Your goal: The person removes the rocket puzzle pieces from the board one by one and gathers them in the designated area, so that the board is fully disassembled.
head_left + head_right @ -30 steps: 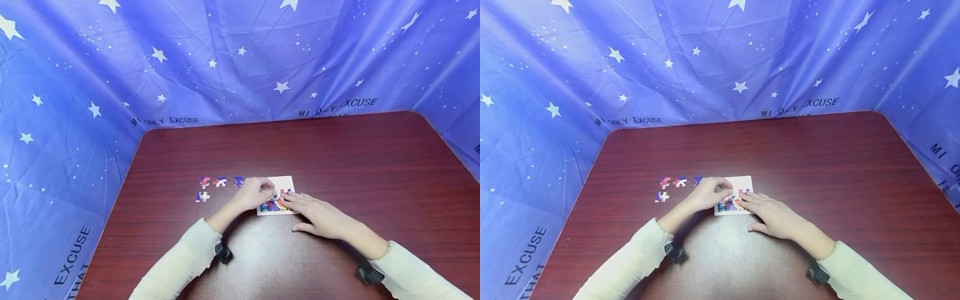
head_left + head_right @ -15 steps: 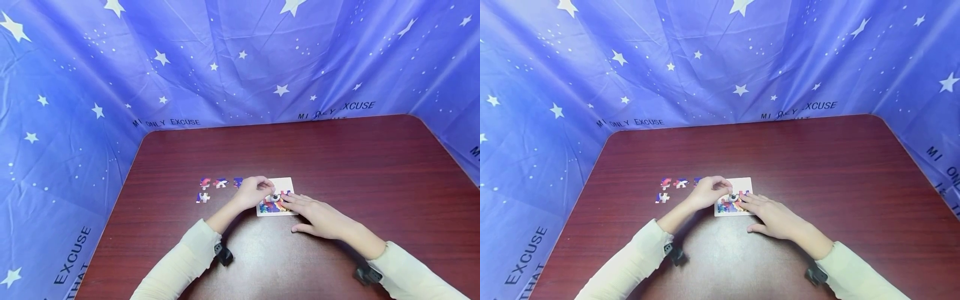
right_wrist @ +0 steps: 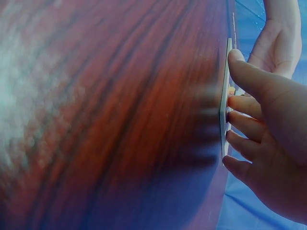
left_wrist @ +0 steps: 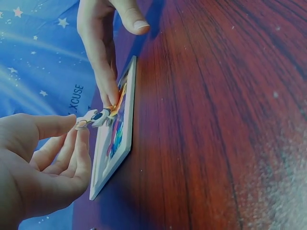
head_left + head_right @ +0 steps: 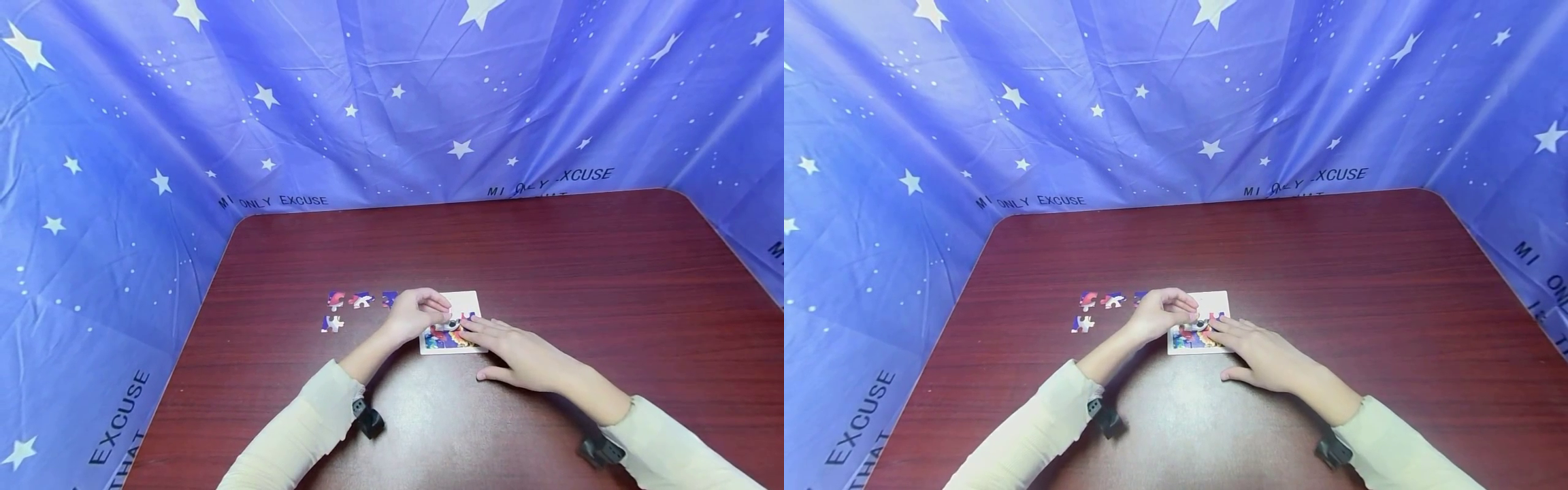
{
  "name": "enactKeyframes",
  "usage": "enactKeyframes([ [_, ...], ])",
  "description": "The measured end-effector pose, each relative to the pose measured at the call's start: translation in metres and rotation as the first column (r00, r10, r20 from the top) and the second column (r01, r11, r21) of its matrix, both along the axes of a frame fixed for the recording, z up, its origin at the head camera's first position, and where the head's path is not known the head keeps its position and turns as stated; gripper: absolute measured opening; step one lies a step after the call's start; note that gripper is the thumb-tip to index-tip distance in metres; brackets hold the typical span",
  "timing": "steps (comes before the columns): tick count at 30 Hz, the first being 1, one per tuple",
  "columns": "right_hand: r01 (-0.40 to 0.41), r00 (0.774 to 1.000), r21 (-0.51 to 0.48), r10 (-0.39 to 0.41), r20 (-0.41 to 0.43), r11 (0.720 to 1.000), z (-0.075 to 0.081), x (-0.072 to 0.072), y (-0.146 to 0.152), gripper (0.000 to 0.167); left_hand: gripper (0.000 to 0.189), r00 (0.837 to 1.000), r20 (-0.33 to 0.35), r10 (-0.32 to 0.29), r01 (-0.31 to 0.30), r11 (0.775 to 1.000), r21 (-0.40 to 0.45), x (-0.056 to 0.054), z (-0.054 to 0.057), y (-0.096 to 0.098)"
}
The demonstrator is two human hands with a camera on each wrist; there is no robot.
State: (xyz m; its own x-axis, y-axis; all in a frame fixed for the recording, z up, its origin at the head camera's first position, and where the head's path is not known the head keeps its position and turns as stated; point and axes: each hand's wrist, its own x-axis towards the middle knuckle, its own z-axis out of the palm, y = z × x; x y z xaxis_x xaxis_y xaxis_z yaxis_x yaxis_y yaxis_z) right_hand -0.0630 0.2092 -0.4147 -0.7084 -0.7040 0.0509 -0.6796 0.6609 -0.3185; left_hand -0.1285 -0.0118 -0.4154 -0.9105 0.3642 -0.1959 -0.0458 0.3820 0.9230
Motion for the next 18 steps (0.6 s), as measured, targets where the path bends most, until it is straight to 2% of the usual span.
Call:
enactKeyframes([
  [8, -0.012, 1.000, -0.018, 0.011, -0.021, 1.000, -0.0030, -0.0005, 0.0010, 0.067, 0.013, 1.000, 0.025, 0.006, -0.006, 1.000, 0.011, 0.0014, -0.0038, 0.0031],
  [18, -0.012, 1.000, -0.016, 0.012, -0.013, 1.000, -0.0032, -0.0010, 0.0012, 0.066, 0.011, 0.999, -0.046, 0.007, -0.010, 0.997, -0.072, 0.0031, -0.0045, 0.0054],
])
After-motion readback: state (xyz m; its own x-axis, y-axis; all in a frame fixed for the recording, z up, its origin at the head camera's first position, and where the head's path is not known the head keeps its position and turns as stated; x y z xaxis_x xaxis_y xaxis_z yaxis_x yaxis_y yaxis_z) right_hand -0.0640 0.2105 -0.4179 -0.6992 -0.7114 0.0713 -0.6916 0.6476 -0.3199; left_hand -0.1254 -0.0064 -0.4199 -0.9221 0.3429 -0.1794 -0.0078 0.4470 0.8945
